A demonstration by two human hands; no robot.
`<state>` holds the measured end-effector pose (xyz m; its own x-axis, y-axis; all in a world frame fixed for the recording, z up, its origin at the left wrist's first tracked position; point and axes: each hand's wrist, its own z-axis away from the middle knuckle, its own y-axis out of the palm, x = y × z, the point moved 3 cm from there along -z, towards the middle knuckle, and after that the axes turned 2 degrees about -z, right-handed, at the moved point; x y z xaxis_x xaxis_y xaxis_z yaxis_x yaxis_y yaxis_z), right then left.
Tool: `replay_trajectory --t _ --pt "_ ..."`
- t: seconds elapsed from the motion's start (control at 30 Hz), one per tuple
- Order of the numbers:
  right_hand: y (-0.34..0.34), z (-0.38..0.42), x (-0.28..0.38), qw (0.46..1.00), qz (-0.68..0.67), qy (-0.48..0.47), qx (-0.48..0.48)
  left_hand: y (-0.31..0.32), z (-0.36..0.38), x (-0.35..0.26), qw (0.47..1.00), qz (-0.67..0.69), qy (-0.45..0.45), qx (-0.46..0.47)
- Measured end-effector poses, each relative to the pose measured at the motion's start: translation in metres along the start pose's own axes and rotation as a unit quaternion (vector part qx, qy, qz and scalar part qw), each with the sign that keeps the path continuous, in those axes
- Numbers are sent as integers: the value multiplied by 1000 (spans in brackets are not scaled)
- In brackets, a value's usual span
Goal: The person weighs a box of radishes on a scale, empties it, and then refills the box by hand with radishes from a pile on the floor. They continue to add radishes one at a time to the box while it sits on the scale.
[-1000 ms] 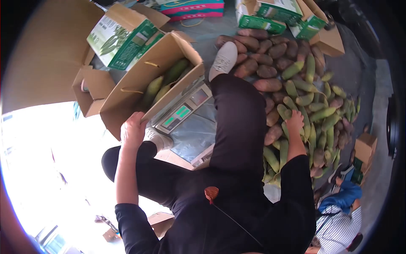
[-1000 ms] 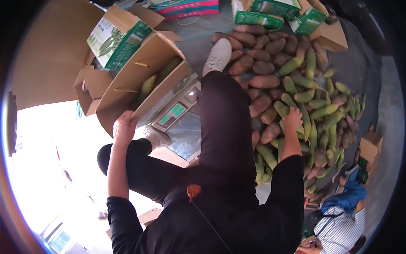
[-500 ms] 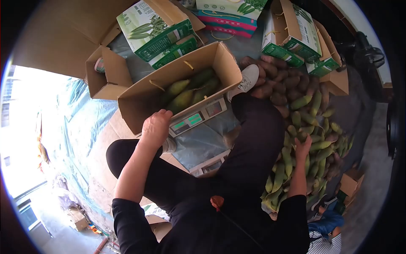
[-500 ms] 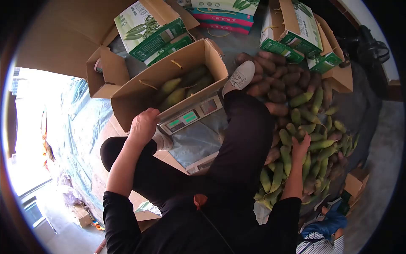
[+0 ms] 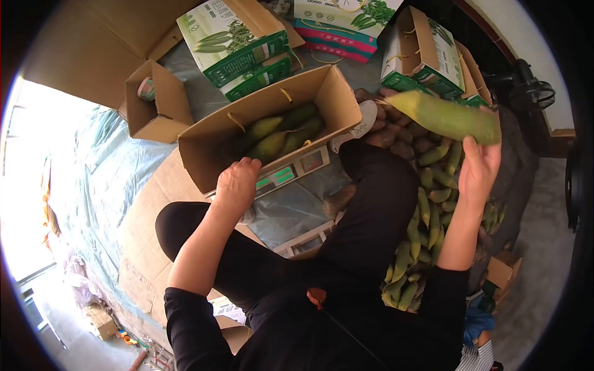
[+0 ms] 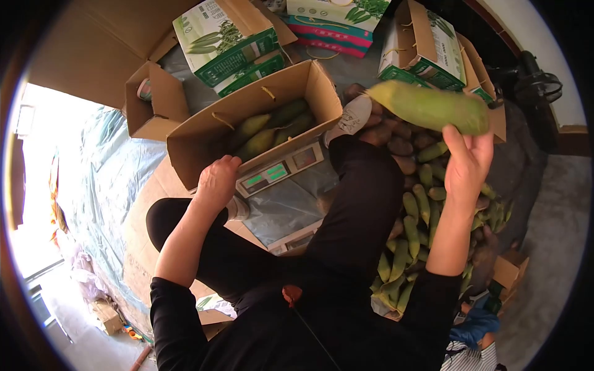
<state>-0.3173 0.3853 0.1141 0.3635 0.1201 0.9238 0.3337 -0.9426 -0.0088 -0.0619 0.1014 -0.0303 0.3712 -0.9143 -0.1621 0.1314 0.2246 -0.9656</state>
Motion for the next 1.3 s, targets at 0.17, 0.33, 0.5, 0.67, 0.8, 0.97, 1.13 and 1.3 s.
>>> replay_trajectory --t 0.17,0.33,0.5,0.67,0.8,0.97,1.13,1.3 --pt "94 -10 14 973 -47 -40 221 -1 0 -1 1000 -6 -2 -1" --pt "188 1 -1 906 184 -256 282 -4 2 -3 999 -40 -2 5" --pt "267 43 -47 815 348 -129 445 1 1 -2 997 -75 12 -9" --pt "273 61 -41 868 172 18 466 -13 1 -17 998 -28 41 -31" --pt "208 50 -8 898 126 -13 422 -8 -1 -10 998 -54 32 -9" --pt "44 47 -24 961 93 42 257 -8 2 -13 996 16 60 -57" --pt "-161 118 -109 903 359 233 48 -1 -4 -8 994 68 62 -52" --pt "-317 278 -175 761 518 391 -5 11 -10 5 994 99 31 -42"
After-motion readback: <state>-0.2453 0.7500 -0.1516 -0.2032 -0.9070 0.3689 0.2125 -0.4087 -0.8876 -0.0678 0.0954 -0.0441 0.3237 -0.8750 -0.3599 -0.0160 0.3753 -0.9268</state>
